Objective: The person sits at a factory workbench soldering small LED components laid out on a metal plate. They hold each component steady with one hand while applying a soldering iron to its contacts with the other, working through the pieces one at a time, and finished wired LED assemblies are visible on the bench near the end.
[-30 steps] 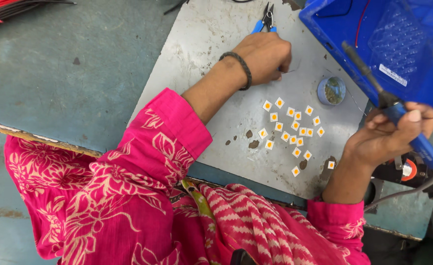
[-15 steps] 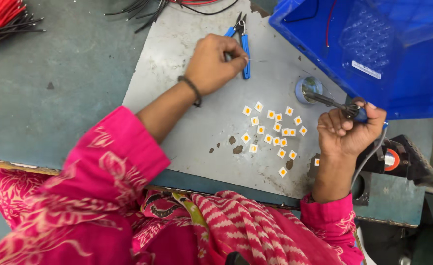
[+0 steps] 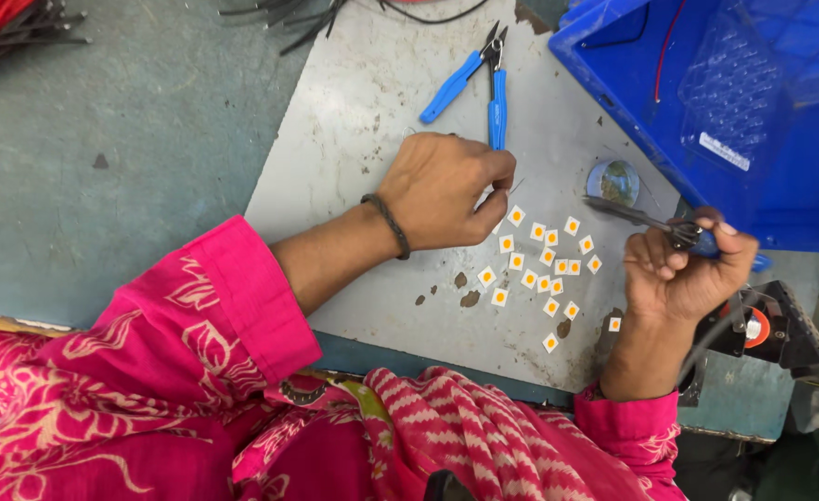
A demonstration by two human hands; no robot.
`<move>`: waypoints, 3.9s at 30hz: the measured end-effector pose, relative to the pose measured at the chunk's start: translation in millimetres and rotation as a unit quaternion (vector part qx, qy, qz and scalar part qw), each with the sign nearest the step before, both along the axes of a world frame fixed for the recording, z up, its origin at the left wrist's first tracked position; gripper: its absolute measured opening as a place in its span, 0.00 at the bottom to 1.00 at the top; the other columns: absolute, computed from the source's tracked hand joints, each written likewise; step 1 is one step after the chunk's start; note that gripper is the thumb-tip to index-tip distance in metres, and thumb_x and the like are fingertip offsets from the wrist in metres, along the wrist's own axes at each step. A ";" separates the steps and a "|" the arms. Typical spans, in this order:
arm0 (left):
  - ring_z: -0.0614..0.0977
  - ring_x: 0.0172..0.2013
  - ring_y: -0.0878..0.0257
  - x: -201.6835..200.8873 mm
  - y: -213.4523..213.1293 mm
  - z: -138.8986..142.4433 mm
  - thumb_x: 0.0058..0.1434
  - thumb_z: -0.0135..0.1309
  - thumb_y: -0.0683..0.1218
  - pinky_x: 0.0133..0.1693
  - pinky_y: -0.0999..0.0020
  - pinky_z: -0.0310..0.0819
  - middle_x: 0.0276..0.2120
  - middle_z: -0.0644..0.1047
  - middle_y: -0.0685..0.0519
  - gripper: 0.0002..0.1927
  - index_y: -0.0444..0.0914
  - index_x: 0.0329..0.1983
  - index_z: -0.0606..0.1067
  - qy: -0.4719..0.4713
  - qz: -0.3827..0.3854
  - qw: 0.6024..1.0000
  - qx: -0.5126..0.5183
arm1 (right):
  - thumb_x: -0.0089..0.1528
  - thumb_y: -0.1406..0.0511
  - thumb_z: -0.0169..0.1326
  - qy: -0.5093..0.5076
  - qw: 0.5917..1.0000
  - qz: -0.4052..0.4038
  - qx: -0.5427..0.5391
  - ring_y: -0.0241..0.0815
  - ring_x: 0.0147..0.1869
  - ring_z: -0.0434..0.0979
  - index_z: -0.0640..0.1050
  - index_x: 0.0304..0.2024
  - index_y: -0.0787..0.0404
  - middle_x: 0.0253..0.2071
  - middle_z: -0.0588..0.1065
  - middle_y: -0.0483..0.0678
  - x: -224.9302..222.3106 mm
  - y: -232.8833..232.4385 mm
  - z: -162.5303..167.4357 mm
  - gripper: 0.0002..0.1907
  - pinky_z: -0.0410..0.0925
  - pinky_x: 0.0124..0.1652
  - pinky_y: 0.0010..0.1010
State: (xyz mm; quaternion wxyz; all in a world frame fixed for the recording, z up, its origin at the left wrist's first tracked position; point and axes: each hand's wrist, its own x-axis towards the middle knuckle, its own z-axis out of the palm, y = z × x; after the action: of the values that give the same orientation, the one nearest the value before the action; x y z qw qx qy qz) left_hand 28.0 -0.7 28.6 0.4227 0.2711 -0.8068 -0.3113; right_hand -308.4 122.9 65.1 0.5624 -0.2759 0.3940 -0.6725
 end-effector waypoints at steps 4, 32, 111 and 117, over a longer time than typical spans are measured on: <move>0.80 0.28 0.46 -1.2 -2.2 -4.3 0.50 0.57 0.46 0.30 0.49 0.73 0.27 0.78 0.47 0.06 0.39 0.22 0.77 -0.058 -0.029 0.997 -0.032 | 0.70 0.66 0.49 0.120 0.981 -0.132 -0.081 0.35 0.20 0.64 0.70 0.33 0.61 0.31 0.75 0.47 5.9 9.8 3.1 0.09 0.58 0.21 0.21; 0.80 0.26 0.47 8.5 -10.4 0.9 0.43 0.59 0.45 0.27 0.50 0.71 0.24 0.79 0.49 0.03 0.41 0.19 0.80 -0.096 -0.093 0.991 -0.028 | 0.66 0.70 0.52 0.322 0.926 -0.169 -0.105 0.37 0.16 0.63 0.68 0.34 0.67 0.31 0.73 0.57 39.0 23.5 6.5 0.08 0.60 0.19 0.22; 0.78 0.22 0.43 10.9 -16.5 1.6 0.44 0.54 0.45 0.27 0.50 0.71 0.16 0.74 0.40 0.09 0.32 0.18 0.76 -0.083 -0.186 0.977 0.055 | 0.65 0.69 0.60 0.420 0.888 -0.114 -0.148 0.43 0.23 0.72 0.72 0.35 0.73 0.30 0.75 0.61 29.5 30.2 -13.3 0.13 0.71 0.29 0.27; 0.78 0.21 0.43 10.8 -14.9 4.3 0.44 0.55 0.45 0.27 0.51 0.71 0.16 0.74 0.40 0.09 0.33 0.17 0.75 -0.076 -0.198 0.975 0.061 | 0.62 0.66 0.60 0.433 0.882 -0.080 -0.166 0.40 0.21 0.69 0.71 0.34 0.73 0.29 0.75 0.61 33.6 34.4 -10.2 0.14 0.67 0.26 0.24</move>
State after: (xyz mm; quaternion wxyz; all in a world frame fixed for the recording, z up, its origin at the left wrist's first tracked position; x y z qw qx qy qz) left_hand 38.8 -15.6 32.9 0.2726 0.1539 -0.8537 -0.4161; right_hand -274.7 157.3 54.9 0.2264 -0.5966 0.5013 -0.5845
